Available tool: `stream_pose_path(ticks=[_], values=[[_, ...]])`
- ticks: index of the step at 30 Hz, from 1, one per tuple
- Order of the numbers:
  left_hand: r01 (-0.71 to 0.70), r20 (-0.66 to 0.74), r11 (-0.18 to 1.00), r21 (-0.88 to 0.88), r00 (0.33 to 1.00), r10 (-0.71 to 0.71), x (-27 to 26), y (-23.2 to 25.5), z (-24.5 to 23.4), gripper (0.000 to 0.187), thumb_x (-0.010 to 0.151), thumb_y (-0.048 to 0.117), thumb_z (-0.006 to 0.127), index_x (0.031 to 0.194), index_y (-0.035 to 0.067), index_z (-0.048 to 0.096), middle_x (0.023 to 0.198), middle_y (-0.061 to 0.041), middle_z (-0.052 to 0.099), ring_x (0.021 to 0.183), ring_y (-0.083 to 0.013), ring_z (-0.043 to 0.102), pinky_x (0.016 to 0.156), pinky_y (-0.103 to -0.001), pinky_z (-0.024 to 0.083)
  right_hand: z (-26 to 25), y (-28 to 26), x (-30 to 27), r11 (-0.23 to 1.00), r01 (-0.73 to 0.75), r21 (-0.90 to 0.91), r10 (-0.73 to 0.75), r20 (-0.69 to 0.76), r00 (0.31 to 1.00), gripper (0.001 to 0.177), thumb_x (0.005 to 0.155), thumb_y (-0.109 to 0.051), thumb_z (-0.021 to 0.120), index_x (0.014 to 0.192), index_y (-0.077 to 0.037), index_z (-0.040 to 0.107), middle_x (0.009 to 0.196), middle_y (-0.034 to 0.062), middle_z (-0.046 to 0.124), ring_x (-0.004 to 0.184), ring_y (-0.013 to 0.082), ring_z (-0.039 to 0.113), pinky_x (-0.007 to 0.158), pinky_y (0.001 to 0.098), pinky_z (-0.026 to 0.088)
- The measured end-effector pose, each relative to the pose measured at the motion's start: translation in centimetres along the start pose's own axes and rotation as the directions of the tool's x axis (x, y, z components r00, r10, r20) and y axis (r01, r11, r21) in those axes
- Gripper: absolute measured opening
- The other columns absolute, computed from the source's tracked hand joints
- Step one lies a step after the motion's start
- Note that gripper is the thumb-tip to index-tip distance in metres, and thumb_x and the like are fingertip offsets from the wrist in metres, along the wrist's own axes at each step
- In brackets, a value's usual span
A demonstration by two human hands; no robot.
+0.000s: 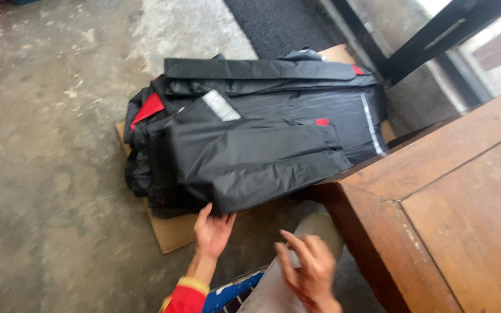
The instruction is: The person cleans a black bag by brushing it with a feather duster and smoothing it with their hands on a wooden bench.
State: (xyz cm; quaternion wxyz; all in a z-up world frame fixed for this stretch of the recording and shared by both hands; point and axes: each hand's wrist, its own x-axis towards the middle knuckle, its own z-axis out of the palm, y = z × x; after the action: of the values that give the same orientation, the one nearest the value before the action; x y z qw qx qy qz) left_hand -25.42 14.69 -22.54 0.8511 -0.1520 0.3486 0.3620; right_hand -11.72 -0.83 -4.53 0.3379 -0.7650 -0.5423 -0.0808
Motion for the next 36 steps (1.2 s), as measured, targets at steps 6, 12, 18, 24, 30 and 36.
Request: stream_pose_path(ticks=[6, 12, 18, 24, 30, 36], values=[[-0.053, -0.102, 0.985, 0.162, 0.992, 0.070, -6.3, 4.7, -7.7, 0.030, 0.085, 0.018, 0.057, 0.113, 0.007, 0.059, 0.116, -0.014, 0.066, 0.097, -0.0268, 0.064, 0.077, -0.039, 0.056, 5.1, -0.9, 2.2, 0.398, -0.909, 0.122, 0.749, 0.530, 0.399, 0.083, 0.069, -0.055, 0.063, 0.141, -0.018, 0.041, 0.136, 0.0078, 0.055, 0.122, 0.0167, 0.056, 0.095, 0.0329, 0.045], [-0.134, -0.166, 0.979, 0.153, 0.973, 0.159, -8.1, 8.9, -15.6, 0.011, 0.086, 0.018, 0.061, 0.095, 0.012, 0.062, 0.095, -0.006, 0.069, 0.086, -0.0194, 0.066, 0.065, -0.032, 0.056, 8.2, 1.0, 5.4, -0.468, -0.751, 0.467, 0.756, 0.652, -0.066, 0.071, 0.069, -0.038, 0.068, 0.133, -0.018, 0.044, 0.127, 0.0038, 0.062, 0.107, 0.0218, 0.062, 0.081, 0.0360, 0.048], [-0.115, -0.268, 0.982, 0.150, 0.951, 0.153, -11.8, 10.2, -19.6, 0.009, 0.086, 0.024, 0.059, 0.085, 0.016, 0.062, 0.081, 0.006, 0.068, 0.064, -0.0110, 0.055, 0.062, -0.029, 0.047, 10.6, 1.4, 2.4, -0.544, -0.701, 0.462, 0.706, 0.703, -0.084, 0.071, 0.075, -0.010, 0.068, 0.139, -0.004, 0.038, 0.136, 0.0160, 0.053, 0.116, 0.0306, 0.056, 0.088, 0.0480, 0.052], [-0.298, -0.357, 0.955, -0.003, 0.892, 0.277, -13.8, 7.2, -11.5, 0.057, 0.076, 0.023, 0.052, 0.133, 0.020, 0.048, 0.139, -0.001, 0.052, 0.127, -0.0219, 0.048, 0.110, -0.041, 0.035, 7.5, -1.7, 5.9, -0.051, -0.782, 0.621, 0.751, 0.541, 0.380, 0.042, 0.077, -0.019, 0.069, 0.113, 0.001, 0.065, 0.113, 0.0123, 0.067, 0.104, 0.0204, 0.061, 0.092, 0.0331, 0.051], [-0.350, -0.290, 0.933, -0.084, 0.905, 0.313, -10.4, 8.2, -7.1, 0.043, 0.081, 0.034, 0.064, 0.122, 0.021, 0.065, 0.127, -0.004, 0.063, 0.121, -0.0235, 0.058, 0.105, -0.040, 0.044, -2.7, -3.3, 8.1, 0.187, -0.648, 0.739, 0.836, 0.227, 0.499, 0.046, 0.073, -0.017, 0.074, 0.117, -0.006, 0.066, 0.113, 0.0030, 0.067, 0.096, 0.0099, 0.056, 0.091, 0.0282, 0.049], [-0.407, 0.186, 0.858, 0.315, 0.912, 0.364, -10.7, 1.7, 8.8, 0.058, 0.078, 0.011, 0.054, 0.136, 0.015, 0.050, 0.137, -0.006, 0.054, 0.125, -0.0211, 0.051, 0.111, -0.036, 0.038, -15.3, 4.1, -2.2, 0.758, -0.544, -0.360, 0.494, -0.229, 0.839, 0.071, 0.074, -0.025, 0.076, 0.140, -0.018, 0.051, 0.142, 0.0208, 0.051, 0.131, 0.0415, 0.047, 0.110, 0.0459, 0.030]])
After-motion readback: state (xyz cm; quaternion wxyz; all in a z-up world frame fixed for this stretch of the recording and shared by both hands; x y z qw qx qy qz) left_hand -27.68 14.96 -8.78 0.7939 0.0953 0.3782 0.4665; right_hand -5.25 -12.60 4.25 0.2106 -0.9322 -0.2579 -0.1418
